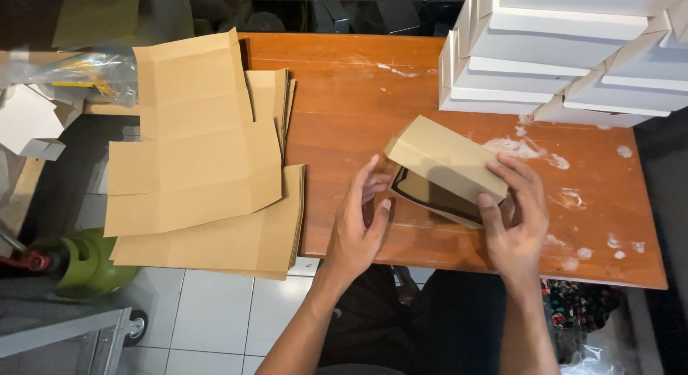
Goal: The person folds flat cardboard pieces into small rectangular boxes by hand. They fold the side flaps, tuck the tabs, and close the top flaps to form each box, then place the finished box aside and repeat the process with another flat piece.
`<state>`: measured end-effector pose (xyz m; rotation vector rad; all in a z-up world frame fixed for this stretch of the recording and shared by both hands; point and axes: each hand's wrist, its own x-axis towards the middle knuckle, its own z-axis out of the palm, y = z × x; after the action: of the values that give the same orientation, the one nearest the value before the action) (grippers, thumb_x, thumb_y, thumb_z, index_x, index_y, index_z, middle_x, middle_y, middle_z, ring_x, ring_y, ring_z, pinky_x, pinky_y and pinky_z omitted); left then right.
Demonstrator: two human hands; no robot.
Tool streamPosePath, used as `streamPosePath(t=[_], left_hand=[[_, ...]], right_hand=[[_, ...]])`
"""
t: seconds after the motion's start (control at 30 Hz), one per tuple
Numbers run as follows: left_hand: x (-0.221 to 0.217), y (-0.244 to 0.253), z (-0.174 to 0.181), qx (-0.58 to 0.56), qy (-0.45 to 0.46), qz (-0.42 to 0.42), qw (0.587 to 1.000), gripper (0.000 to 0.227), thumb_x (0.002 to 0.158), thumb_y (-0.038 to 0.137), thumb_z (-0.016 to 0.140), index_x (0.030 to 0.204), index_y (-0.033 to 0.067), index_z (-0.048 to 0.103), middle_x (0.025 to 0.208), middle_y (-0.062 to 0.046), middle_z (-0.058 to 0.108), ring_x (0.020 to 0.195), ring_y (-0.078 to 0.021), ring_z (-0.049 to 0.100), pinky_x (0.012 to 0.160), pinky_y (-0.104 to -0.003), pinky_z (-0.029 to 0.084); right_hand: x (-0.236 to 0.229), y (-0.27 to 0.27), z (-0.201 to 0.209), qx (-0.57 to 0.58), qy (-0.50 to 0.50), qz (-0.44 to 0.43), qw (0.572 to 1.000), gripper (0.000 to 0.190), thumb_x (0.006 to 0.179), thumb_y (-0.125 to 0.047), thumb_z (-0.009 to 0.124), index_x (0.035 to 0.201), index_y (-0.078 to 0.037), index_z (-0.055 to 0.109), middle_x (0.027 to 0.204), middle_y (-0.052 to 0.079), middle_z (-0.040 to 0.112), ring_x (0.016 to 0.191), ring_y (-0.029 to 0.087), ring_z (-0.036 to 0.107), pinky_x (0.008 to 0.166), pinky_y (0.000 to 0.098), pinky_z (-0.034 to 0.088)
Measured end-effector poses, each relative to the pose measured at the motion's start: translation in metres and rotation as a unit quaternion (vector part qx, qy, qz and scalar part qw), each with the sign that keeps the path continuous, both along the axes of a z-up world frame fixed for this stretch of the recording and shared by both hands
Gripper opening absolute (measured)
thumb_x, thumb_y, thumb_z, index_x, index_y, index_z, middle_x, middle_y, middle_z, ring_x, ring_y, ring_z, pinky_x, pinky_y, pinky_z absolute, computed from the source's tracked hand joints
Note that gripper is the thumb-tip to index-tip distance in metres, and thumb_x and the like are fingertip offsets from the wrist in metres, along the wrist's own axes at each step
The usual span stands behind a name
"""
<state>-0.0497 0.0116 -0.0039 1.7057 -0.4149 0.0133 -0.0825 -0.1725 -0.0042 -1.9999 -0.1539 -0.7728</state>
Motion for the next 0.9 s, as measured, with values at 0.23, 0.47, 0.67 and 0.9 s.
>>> streamPosePath(t=[0.23,0.47,0.67,0.9], left_hand=[[0.006,0.002,0.009,-0.008,-0.017,0.003,1.0,0.036,0.085,0.007,0.038,0.121,0.004,0.037,0.094,-0.011,0.054,0.088,-0.0185,0.055,0.084,-0.028,0.045],[0.047,-0.011,0.017,0.008,-0.121,0.061,0.991,0.026,0.089,0.013,0.036,0.108,0.0086,0.053,0.101,-0.01,0.055,0.092,-0.0199,0.055,0.077,-0.028,0.047],[0.062,-0.018,0.019,-0.035,-0.051,0.025,0.998,0.021,0.085,0.008,0.044,0.102,0.0065,0.057,0.092,-0.006,0.061,0.079,-0.0154,0.059,0.071,-0.023,0.049],[0.066,-0.012,0.019,-0.043,-0.036,0.109,0.992,0.032,0.081,-0.002,0.048,0.109,0.0086,0.055,0.084,-0.013,0.059,0.073,-0.0209,0.062,0.068,-0.033,0.051]], right_hand=[[0.005,-0.011,0.009,-0.03,-0.009,-0.037,0.999,0.026,0.092,-0.014,0.039,0.099,0.006,0.053,0.102,0.018,0.054,0.101,0.028,0.049,0.091,0.0358,0.039],[0.017,-0.021,0.007,0.053,0.119,-0.086,0.988,0.03,0.091,-0.025,0.039,0.101,-0.003,0.057,0.099,0.007,0.056,0.092,0.016,0.051,0.075,0.0256,0.041],[0.038,-0.015,0.024,0.229,0.23,-0.096,0.941,0.021,0.091,-0.026,0.042,0.091,-0.009,0.055,0.069,0.001,0.05,0.055,0.008,0.046,0.041,0.0216,0.034],[0.057,0.008,0.048,0.186,0.258,-0.058,0.946,0.025,0.092,-0.026,0.044,0.097,-0.008,0.06,0.084,0.013,0.053,0.068,0.023,0.055,0.051,0.0388,0.05]])
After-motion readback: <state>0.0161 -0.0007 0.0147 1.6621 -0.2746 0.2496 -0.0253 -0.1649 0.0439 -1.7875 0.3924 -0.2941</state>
